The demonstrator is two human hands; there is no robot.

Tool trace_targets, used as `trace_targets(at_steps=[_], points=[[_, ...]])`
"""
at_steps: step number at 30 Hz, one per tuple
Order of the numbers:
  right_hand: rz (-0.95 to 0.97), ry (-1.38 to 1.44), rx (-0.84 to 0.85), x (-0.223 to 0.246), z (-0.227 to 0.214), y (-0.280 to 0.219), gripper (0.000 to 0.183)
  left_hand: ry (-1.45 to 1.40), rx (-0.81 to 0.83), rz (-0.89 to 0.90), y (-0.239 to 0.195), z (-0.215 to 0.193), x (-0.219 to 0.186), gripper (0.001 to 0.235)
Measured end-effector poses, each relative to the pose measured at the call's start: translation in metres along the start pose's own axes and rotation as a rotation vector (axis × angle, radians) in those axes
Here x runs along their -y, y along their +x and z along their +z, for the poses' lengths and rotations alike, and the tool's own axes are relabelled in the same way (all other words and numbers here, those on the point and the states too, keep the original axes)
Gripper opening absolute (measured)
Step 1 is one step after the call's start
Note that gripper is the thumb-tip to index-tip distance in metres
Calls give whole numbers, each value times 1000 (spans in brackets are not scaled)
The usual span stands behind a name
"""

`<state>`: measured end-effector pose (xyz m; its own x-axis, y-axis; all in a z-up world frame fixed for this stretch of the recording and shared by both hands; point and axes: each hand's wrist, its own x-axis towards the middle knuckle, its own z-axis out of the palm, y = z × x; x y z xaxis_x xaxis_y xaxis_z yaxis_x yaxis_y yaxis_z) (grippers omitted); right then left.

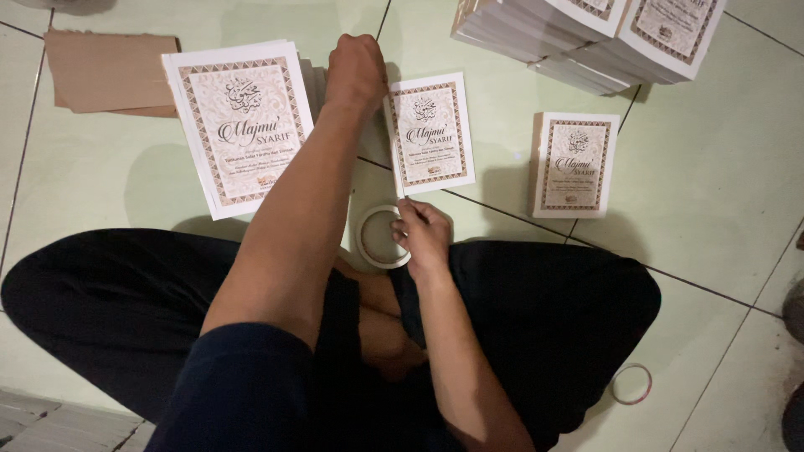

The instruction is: The person sits on the floor and uses a roll of clear tape to seal the spines of small books. They pick up a book, apply the tape to the spine, and then place the book into a stack.

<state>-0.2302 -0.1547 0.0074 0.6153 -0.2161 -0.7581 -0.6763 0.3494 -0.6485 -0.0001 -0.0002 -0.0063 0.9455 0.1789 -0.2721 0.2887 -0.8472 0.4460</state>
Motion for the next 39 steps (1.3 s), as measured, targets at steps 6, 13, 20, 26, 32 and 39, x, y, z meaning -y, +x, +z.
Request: trace_targets(at_steps=[6, 13, 20, 26, 32, 39], points=[[1, 10, -4, 7, 4, -6, 15, 109, -66, 40, 24, 30, 13, 25], [-11, -27, -3, 2, 3, 0, 11, 314, -91, 75, 33, 40, 19, 39], [2, 3, 9, -3, 0, 3, 13, 83, -32, 9, 15, 21, 8, 34], [13, -12, -7, 3, 3, -1, 12, 386, -8, 78, 22, 29, 13, 19], [7, -21, 1, 6, 4, -5, 14, 113, 21, -25, 12, 18, 7, 55], [-9, -46, -20, 12, 7, -12, 11, 96, 18, -3, 11, 13, 7, 48]])
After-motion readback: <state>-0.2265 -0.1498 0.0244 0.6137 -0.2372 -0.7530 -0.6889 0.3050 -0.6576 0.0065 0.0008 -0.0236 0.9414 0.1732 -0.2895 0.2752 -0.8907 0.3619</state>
